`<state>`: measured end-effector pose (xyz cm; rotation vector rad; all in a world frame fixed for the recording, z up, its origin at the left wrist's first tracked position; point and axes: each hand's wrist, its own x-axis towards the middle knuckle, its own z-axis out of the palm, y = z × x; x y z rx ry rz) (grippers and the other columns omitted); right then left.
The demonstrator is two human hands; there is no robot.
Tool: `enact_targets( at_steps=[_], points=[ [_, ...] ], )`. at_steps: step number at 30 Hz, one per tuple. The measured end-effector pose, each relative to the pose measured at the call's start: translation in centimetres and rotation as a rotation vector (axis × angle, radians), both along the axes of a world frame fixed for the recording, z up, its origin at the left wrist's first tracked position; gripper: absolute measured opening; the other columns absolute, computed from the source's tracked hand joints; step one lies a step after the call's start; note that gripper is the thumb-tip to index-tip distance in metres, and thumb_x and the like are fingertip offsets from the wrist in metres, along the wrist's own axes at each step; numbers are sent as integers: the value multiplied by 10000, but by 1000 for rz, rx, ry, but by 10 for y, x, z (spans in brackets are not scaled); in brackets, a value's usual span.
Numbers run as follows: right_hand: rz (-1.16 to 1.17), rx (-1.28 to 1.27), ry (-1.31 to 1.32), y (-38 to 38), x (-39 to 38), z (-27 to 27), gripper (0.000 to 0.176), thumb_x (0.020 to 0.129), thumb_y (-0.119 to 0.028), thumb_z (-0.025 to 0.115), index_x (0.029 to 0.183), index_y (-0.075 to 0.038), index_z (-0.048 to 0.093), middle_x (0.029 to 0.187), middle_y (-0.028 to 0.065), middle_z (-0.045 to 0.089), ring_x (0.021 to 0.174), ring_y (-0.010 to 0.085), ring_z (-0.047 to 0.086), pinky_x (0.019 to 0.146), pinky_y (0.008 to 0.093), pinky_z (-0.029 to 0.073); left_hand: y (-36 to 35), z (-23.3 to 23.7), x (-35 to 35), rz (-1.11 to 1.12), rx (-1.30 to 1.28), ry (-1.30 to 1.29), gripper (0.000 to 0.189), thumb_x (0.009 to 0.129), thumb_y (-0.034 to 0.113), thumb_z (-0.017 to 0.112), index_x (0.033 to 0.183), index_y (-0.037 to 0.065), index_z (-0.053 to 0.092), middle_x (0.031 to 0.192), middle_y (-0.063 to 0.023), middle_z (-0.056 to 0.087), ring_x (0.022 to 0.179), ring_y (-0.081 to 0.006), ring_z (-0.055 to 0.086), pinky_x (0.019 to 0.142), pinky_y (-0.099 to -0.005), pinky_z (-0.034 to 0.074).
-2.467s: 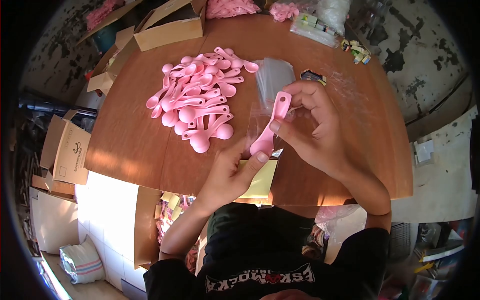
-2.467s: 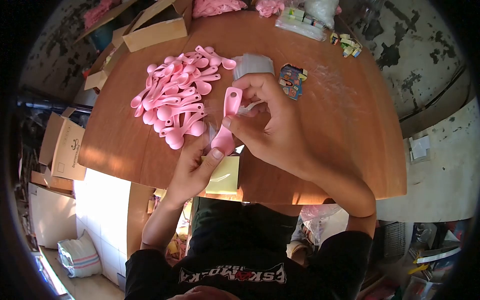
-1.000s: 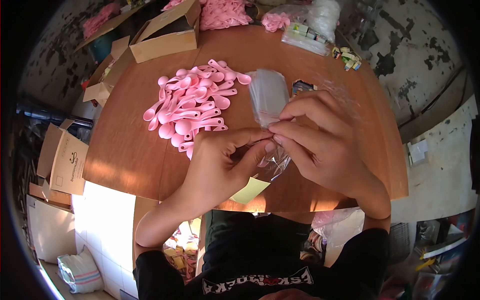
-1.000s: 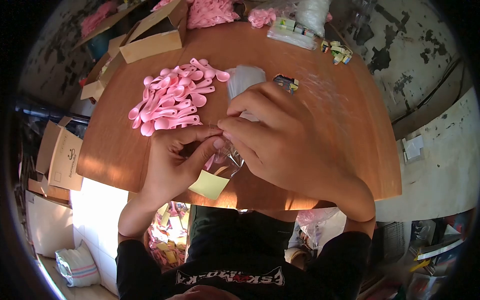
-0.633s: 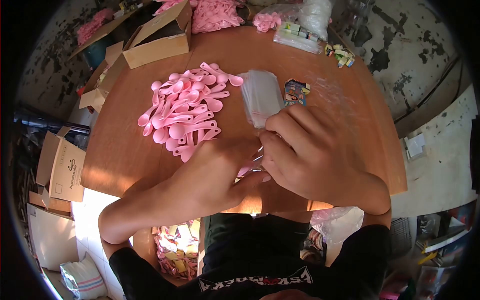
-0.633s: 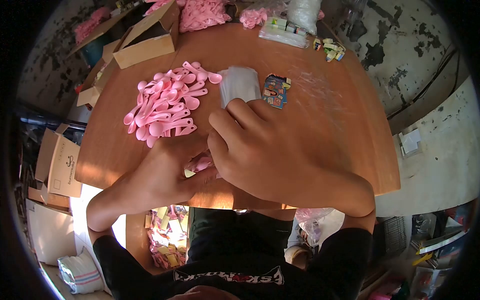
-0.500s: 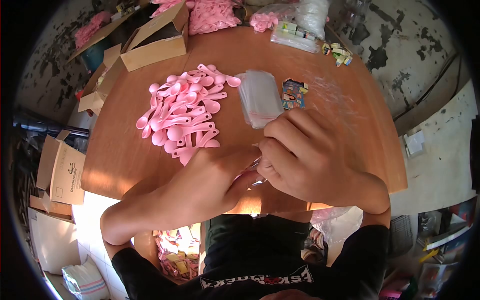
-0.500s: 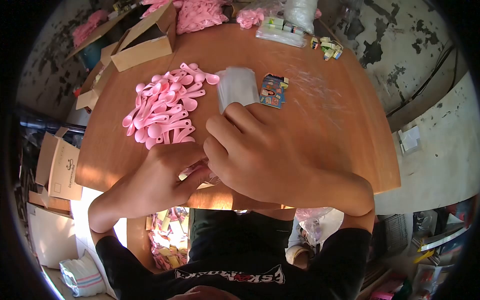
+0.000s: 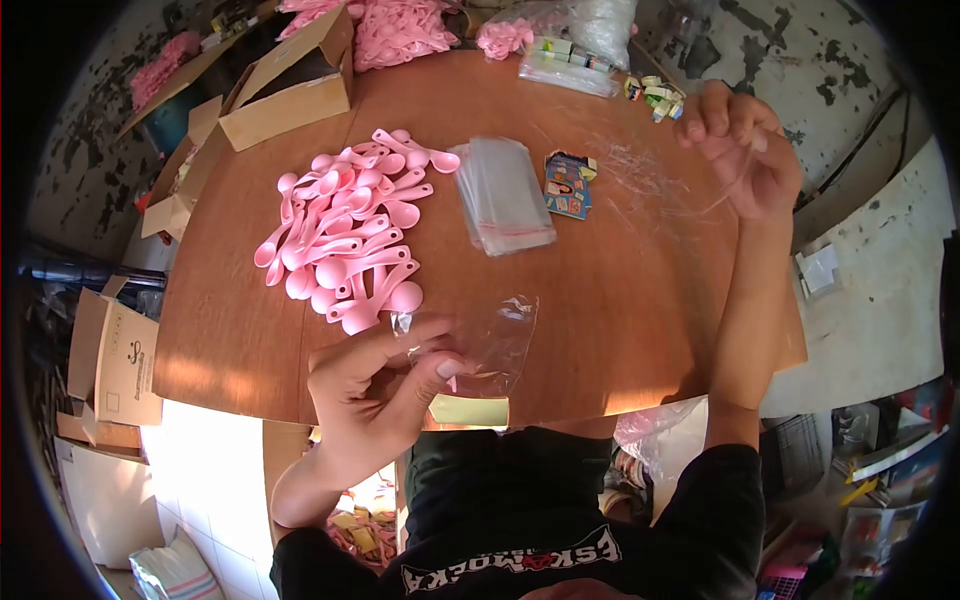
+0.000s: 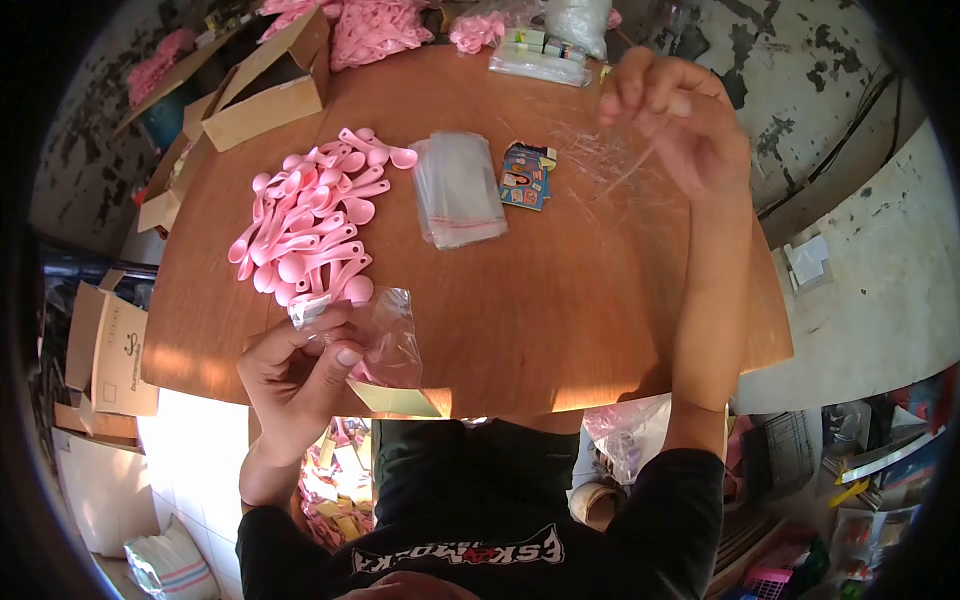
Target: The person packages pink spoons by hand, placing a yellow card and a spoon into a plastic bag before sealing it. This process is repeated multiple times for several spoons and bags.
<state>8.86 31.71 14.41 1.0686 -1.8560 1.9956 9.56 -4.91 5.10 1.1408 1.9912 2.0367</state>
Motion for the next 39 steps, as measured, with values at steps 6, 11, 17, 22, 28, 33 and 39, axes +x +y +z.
enact_targets(
  at_steps=[6,11,17,22,28,33,39],
  points=[
    [-1055,542,-410,97,-39,-119,271,804,-11,566,1054,-24,670,1043,123,661,994,295,647,887,381,493,9,-12,2,87,233,-83,152,872,-32,657,1013,-85,634,899,-144,691,819,-177,692,719,-277,576],
    [-1263,808,48,6,-17,-91,333,745,99,482,993,20,690,1075,136,665,967,265,669,884,326,509,22,-16,-4,120,216,-184,145,830,-48,686,973,-28,666,978,-90,651,847,-108,582,760,-235,471],
    [-358,527,-63,-68,6,-40,245,770,29,567,985,36,684,1096,151,643,1029,194,624,870,310,490,41,-22,-7,128,270,-184,147,828,-42,692,972,-20,669,1020,-86,603,866,-132,606,803,-272,512],
    [-221,666,32,-129,17,-57,172,785,-94,708,930,-3,693,959,112,668,878,200,644,749,325,489,43,-20,-10,105,269,-240,159,829,-33,698,985,-32,664,1095,-88,547,950,-156,610,865,-308,523],
    [-515,474,263,-143,23,-42,84,766,-45,697,843,-11,693,766,99,661,681,209,644,631,290,494,31,-31,-20,63,475,-116,454,813,38,740,1221,-17,547,1222,-98,507,1069,-177,564,977,-334,438],
    [-392,555,53,-152,18,-55,89,762,-46,691,841,-5,699,775,95,669,689,196,651,642,292,504,35,-25,-19,1,279,-116,386,836,11,713,1191,-21,566,1077,-81,613,1026,-157,595,917,-317,483],
    [-194,571,-115,-111,17,-34,575,810,-204,752,1295,4,523,1117,143,648,961,195,635,875,339,494,37,-34,-15,124,325,-195,171,858,-2,689,1024,-38,667,1006,-107,659,901,-137,642,776,-279,552]
  ],
)
